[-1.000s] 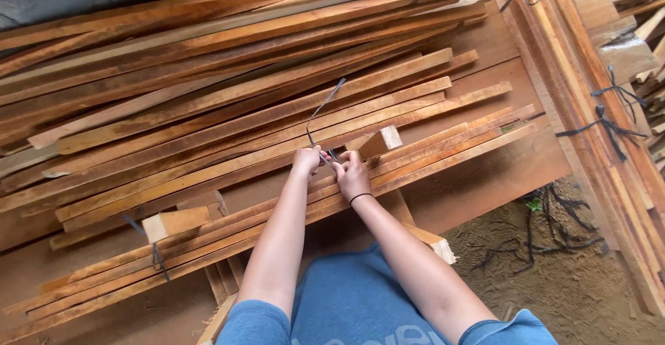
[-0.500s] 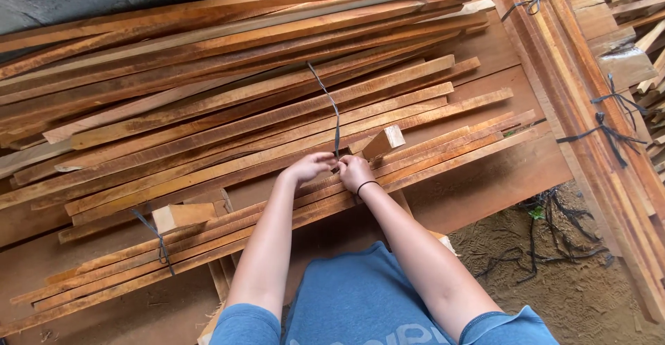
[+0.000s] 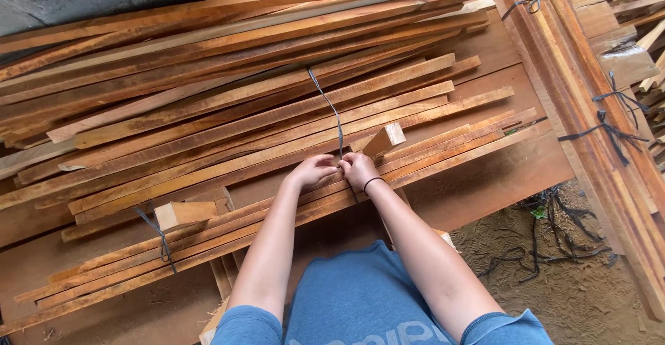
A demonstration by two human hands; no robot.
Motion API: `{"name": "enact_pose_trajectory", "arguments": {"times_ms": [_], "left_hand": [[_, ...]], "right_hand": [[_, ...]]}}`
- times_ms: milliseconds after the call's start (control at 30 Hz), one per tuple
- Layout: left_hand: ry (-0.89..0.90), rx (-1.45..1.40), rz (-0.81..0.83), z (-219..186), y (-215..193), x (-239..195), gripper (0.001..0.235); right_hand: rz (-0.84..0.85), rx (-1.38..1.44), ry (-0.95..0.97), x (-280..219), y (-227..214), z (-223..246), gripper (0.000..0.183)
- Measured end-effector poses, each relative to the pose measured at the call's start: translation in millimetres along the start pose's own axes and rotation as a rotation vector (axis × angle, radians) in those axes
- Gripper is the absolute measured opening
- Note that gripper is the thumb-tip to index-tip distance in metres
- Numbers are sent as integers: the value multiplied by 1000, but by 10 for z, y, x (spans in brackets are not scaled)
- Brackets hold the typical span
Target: The person ties a bundle of wooden planks together using a black string, securing it with a knot. They then lift the bundle and place it on a nearby stack before returning to the workbench to arrange and align additional loose planks.
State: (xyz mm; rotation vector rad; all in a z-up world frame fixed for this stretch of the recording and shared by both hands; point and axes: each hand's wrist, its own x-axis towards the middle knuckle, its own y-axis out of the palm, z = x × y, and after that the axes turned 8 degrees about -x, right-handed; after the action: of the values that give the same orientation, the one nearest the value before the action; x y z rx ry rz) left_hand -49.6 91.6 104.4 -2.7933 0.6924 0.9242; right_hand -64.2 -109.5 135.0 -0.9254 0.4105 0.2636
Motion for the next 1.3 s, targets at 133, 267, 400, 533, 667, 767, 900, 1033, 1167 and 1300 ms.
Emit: {"name": "enact_pose_trajectory", "arguments": {"times_ms": [133,267,400,533,667,767,900,1033,1167,1300], "left_hand": [[-122,113,-39,-48,164,60,35],[-164,-35,-122,102,161,162,35],[-128,19,-121,291,166,301,26],[-31,143,-141,228,216,232,24],[21,155,-175,175,248,138,23],[15,135,-174,259,217,225,24],[-31,86,-126,368,223,343,23],[-49,19,-79,65,186,105,27],[-80,-112,-49,-78,215,-26,28],[-164,-258,-51,31,162,76,32]], "right_hand": [[25,15,28,-30,-63,5,18],[35,145,53,-169,-198,149,15],[45,349,85,-164,-178,86,25],[65,391,15,-189,-159,51,28],[-64,9,-69,-9,46,-99,17],[-50,-16,11,-83,-25,-12,8],[178,128,224,-93,-163,33,20],[213,91,210,-38,-266,81,24],[239,-65,115,-47,-270,108,31],[201,-78,131,-70,-231,149,23]]}}
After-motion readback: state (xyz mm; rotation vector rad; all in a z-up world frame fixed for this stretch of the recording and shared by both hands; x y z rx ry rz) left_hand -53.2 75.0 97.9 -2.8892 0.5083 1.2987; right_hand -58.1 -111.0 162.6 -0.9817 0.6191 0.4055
